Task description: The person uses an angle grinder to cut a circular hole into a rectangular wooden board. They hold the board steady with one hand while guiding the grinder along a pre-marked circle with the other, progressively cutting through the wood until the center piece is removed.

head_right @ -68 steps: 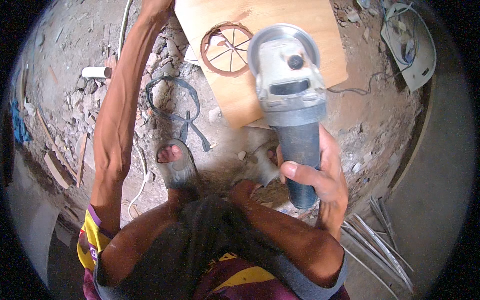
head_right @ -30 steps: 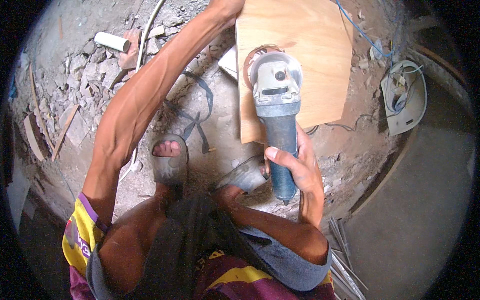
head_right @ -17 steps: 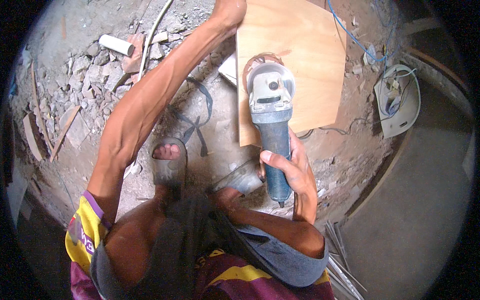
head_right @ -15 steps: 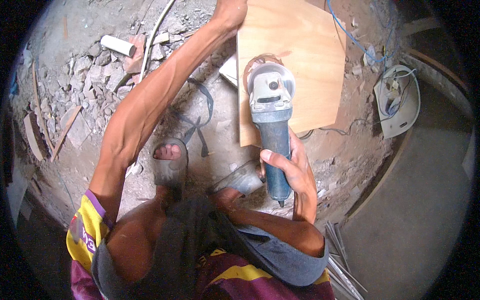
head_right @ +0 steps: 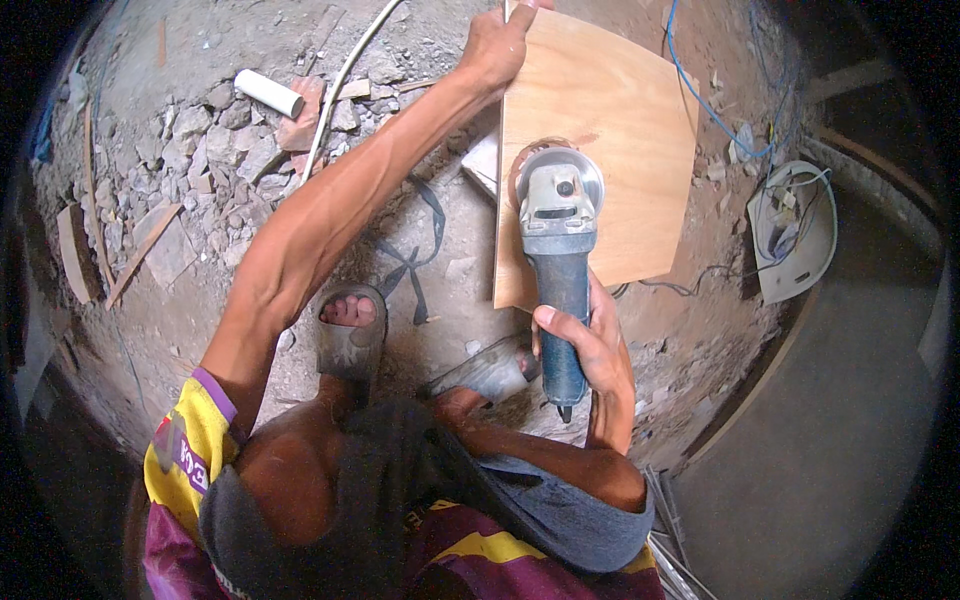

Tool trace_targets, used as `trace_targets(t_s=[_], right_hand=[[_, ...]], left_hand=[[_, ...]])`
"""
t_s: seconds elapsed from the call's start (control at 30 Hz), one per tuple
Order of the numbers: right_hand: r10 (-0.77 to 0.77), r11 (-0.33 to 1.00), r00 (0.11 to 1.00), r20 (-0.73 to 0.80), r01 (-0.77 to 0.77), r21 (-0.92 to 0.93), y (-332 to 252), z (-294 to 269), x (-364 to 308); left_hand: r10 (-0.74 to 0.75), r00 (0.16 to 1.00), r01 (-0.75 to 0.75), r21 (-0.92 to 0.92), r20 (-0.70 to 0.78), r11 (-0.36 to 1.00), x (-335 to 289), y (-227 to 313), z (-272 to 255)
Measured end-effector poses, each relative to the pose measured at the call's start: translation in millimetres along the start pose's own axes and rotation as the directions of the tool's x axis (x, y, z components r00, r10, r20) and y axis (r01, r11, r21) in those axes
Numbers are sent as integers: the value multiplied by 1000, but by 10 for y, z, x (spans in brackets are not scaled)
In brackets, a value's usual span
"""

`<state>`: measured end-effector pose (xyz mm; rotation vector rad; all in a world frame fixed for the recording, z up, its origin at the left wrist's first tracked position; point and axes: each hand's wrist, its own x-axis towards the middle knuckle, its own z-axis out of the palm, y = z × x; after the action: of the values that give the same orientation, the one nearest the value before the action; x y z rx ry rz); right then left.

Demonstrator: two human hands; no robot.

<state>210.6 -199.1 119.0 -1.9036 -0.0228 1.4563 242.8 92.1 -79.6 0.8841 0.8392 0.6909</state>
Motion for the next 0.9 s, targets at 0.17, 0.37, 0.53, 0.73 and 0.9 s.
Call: trace_targets(t_s=[0.17, 0.37, 0.53, 0.73, 0.9], right_hand=[[0, 1000, 1000, 0, 0, -30, -39, 7, -6], [-3, 1000, 1000, 6, 3, -28, -35, 37, -2], [0, 1000, 999, 35, 0, -9, -83, 48, -18], [-1, 1000, 1000, 24, 1, -3, -87, 74, -20], [9, 1000, 1000, 13, -9, 2, -95, 91, -19]], left_hand=[[28, 1000, -28, 46, -4, 999, 16, -18, 14], [23, 997, -25, 34, 73, 999, 94, -126, -27], [27, 998, -29, 47, 48, 998, 79, -89, -32], [13, 999, -16, 53, 39, 998, 83, -101, -24], [42, 999, -44, 56, 35, 997, 124, -160, -18]])
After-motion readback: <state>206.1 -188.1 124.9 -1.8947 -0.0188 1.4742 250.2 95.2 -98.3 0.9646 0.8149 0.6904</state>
